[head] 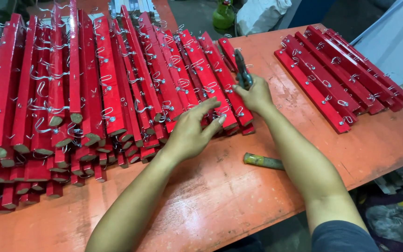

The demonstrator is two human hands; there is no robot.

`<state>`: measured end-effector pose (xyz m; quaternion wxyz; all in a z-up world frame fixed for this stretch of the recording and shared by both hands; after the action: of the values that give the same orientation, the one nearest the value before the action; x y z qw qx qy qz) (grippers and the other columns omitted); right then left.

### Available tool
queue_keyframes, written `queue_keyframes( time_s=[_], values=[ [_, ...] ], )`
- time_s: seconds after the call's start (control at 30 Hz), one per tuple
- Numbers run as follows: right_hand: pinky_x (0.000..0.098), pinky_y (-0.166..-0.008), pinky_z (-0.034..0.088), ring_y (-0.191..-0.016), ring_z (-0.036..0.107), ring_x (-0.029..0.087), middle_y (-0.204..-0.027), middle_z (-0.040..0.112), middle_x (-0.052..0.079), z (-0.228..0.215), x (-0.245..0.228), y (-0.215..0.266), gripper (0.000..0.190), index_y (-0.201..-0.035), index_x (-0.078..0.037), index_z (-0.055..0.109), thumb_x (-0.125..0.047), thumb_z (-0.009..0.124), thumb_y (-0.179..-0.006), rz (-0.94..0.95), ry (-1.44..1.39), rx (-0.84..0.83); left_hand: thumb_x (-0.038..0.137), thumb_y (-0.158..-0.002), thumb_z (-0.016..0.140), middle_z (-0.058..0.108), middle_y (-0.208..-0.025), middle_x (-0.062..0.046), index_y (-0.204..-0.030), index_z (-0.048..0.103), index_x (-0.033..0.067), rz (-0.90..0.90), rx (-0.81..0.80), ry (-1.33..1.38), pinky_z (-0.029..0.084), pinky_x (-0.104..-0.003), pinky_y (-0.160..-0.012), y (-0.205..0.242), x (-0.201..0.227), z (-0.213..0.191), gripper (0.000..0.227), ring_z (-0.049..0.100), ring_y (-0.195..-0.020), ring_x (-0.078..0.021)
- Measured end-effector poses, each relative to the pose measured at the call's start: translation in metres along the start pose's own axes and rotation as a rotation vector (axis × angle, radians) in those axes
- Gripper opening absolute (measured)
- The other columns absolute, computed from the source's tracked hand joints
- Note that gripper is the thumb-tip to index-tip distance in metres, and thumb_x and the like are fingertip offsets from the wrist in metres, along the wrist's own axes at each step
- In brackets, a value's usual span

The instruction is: Using pliers to adjust or trim metal hooks on red wooden bars as part of an assembly process.

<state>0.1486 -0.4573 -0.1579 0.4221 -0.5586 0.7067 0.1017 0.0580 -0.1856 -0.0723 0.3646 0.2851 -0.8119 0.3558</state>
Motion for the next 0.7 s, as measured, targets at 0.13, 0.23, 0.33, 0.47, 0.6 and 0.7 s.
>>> queue_keyframes(
  time_s=[0.13, 0.23, 0.33, 0.47, 0.6, 0.7],
  values=[
    [0.0393, -0.077, 0.056, -0.092, 0.073, 0.031, -0.086, 0.075, 0.008, 0.005, 0.002, 0.001, 0.03, -0.105, -0.017, 0.076, -0.032, 0.083, -0.079, 0.038, 0.036, -0.02, 0.022, -0.094, 0.067, 0.058, -0.143, -0.021, -0.134, 0.061, 0.0056, 0.016, 0.008, 0.016, 0.045, -0.057, -0.106, -0.001, 0.008, -0.001, 0.044, 0.054, -0.13, -0.0449],
    [0.0404, -0.078, 0.056, -0.094, 0.073, 0.033, -0.088, 0.076, 0.01, 0.0, -0.008, 0.007, 0.032, -0.106, -0.016, 0.076, -0.035, 0.083, -0.081, 0.062, 0.037, -0.04, 0.02, -0.094, 0.067, 0.055, -0.144, -0.025, -0.136, 0.058, 0.0028, 0.016, 0.031, 0.033, 0.044, -0.059, -0.106, -0.002, 0.016, -0.005, 0.047, 0.052, -0.131, -0.0471],
    [0.0431, -0.079, 0.056, -0.094, 0.073, 0.033, -0.087, 0.076, 0.01, -0.006, -0.015, 0.012, 0.031, -0.105, -0.016, 0.076, -0.036, 0.083, -0.082, 0.083, 0.053, -0.055, 0.019, -0.094, 0.067, 0.054, -0.143, -0.03, -0.134, 0.059, -0.0002, 0.053, 0.039, 0.037, 0.043, -0.062, -0.105, -0.001, 0.02, -0.005, 0.044, 0.051, -0.13, -0.0513],
    [0.0474, -0.077, 0.055, -0.095, 0.071, 0.039, -0.09, 0.072, 0.016, -0.009, -0.016, 0.014, 0.029, -0.11, -0.013, 0.071, -0.029, 0.078, -0.087, 0.026, 0.056, -0.102, 0.021, -0.095, 0.067, 0.053, -0.144, -0.03, -0.134, 0.059, 0.0002, 0.041, 0.01, 0.038, 0.042, -0.06, -0.107, -0.001, 0.022, -0.003, 0.045, 0.048, -0.133, -0.0501],
    [0.0484, -0.076, 0.055, -0.095, 0.07, 0.041, -0.09, 0.072, 0.018, -0.025, -0.008, 0.02, 0.029, -0.112, -0.012, 0.067, -0.026, 0.075, -0.088, 0.026, 0.089, -0.118, 0.017, -0.095, 0.065, 0.051, -0.144, -0.033, -0.134, 0.058, -0.0028, 0.016, -0.01, 0.067, 0.041, -0.061, -0.106, -0.005, 0.035, -0.003, 0.045, 0.044, -0.135, -0.052],
    [0.0423, -0.075, 0.056, -0.089, 0.074, 0.031, -0.084, 0.074, 0.009, -0.05, 0.0, 0.034, 0.025, -0.111, -0.015, 0.065, -0.025, 0.073, -0.09, 0.092, 0.079, -0.104, 0.016, -0.095, 0.065, 0.051, -0.144, -0.033, -0.134, 0.058, -0.004, -0.023, 0.004, 0.144, 0.042, -0.057, -0.107, -0.014, 0.043, 0.005, 0.045, 0.041, -0.137, -0.0507]
  ],
)
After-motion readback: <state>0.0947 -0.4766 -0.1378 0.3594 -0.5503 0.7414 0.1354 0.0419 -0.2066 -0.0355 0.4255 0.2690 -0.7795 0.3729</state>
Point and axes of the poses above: each hand's wrist, its own y-axis away from the middle knuckle, its own z-axis out of the palm, x = y × z, the point moved 7 cm from there along -y, towards the middle knuckle
